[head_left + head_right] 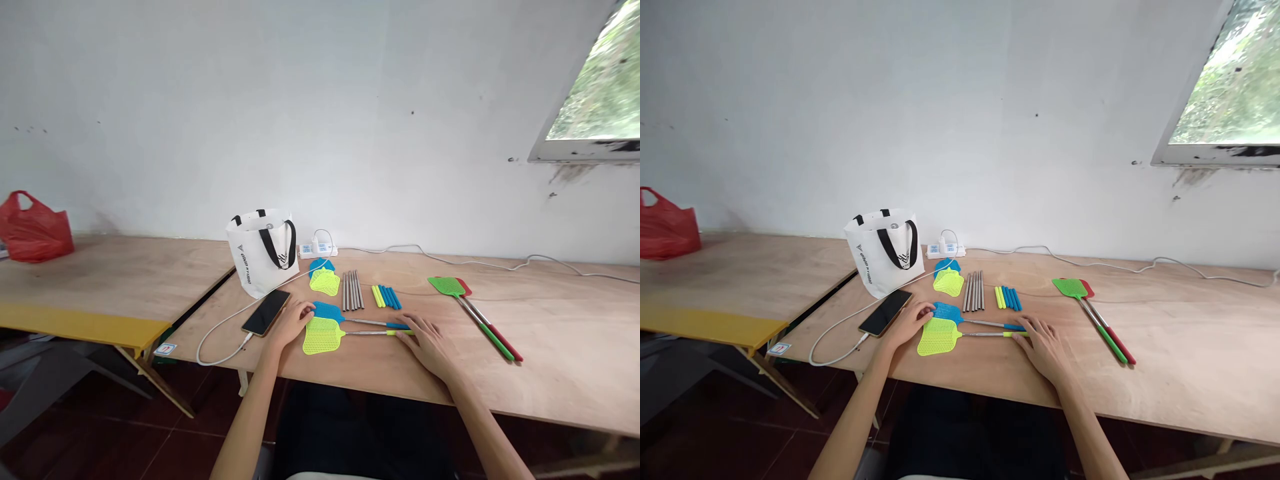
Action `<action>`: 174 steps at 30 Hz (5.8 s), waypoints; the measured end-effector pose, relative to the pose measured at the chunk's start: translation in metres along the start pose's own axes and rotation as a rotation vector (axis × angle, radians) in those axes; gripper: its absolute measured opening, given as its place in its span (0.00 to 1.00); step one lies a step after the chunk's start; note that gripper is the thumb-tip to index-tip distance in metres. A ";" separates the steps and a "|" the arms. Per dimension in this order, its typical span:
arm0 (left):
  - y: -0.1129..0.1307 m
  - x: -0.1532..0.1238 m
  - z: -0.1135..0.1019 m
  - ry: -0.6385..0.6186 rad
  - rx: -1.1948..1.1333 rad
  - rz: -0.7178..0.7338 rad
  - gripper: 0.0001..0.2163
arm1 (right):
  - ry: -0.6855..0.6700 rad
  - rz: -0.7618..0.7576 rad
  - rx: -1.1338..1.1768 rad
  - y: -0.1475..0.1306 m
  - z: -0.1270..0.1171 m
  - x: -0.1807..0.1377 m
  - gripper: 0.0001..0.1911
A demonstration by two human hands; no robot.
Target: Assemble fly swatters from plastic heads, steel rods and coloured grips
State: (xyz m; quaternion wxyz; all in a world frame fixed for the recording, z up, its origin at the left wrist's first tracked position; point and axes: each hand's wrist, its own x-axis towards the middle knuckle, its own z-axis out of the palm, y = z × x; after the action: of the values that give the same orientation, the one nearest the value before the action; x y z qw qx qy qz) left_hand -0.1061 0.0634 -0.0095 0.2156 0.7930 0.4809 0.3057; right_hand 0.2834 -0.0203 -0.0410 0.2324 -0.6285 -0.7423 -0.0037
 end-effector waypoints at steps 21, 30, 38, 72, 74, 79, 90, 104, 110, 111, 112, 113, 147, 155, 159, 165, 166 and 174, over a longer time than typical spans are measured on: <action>0.094 -0.010 0.010 0.067 0.287 0.365 0.06 | 0.327 -0.292 0.076 -0.020 -0.017 0.005 0.10; 0.105 -0.012 0.013 0.018 0.261 0.462 0.08 | 0.385 -0.367 -0.063 -0.064 -0.041 0.000 0.08; 0.118 -0.014 0.018 -0.050 0.230 0.515 0.07 | 0.397 -0.425 -0.115 -0.093 -0.030 -0.003 0.10; 0.087 -0.010 -0.021 0.048 0.289 0.390 0.15 | 0.353 -0.249 -0.005 0.033 -0.080 -0.008 0.17; 0.089 -0.010 -0.022 0.068 0.331 0.412 0.15 | 0.338 -0.261 -0.001 0.029 -0.080 -0.007 0.17; 0.106 -0.012 -0.001 0.017 0.402 0.515 0.14 | 0.280 -0.304 0.002 -0.009 -0.068 -0.004 0.19; 0.124 -0.016 0.040 -0.025 0.379 0.601 0.15 | 0.356 -0.410 -0.061 -0.082 -0.037 -0.005 0.18; 0.122 -0.017 0.039 -0.144 0.352 0.577 0.12 | 0.154 -0.408 -0.017 -0.093 -0.039 -0.010 0.21; 0.109 -0.014 0.032 -0.204 0.318 0.560 0.12 | 0.191 -0.391 -0.097 -0.091 -0.026 -0.009 0.25; 0.106 -0.013 0.028 -0.198 0.312 0.548 0.12 | 0.201 -0.384 -0.094 -0.084 -0.029 -0.008 0.25; 0.102 -0.012 0.023 -0.186 0.307 0.529 0.13 | 0.210 -0.373 -0.087 -0.075 -0.034 -0.006 0.25; 0.098 -0.011 0.017 -0.171 0.302 0.507 0.13 | 0.220 -0.357 -0.076 -0.064 -0.041 -0.005 0.25; 0.098 -0.014 -0.014 -0.101 0.285 0.385 0.15 | 0.033 0.273 -0.071 0.053 -0.108 -0.027 0.31; 0.102 -0.019 -0.031 -0.057 0.310 0.391 0.19 | 0.021 0.123 -0.028 0.033 -0.102 -0.019 0.29; 0.100 -0.020 -0.034 -0.044 0.338 0.379 0.18 | -0.016 0.081 -0.026 0.031 -0.100 -0.014 0.27; 0.098 -0.020 -0.037 -0.038 0.332 0.380 0.17 | 0.038 0.027 -0.072 0.030 -0.102 -0.014 0.27; 0.097 -0.020 -0.038 -0.036 0.328 0.375 0.17 | 0.050 0.023 -0.075 0.028 -0.104 -0.015 0.27; 0.116 -0.019 -0.006 -0.125 0.343 0.459 0.17 | 0.082 -0.153 -0.029 -0.031 -0.080 -0.008 0.25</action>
State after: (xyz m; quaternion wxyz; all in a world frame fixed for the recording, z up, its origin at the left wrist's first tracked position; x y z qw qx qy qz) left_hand -0.0441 -0.0046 0.0635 0.0329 0.9231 0.3196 0.2114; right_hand 0.2825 -0.0578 0.0364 0.2524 -0.5728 -0.7777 -0.0578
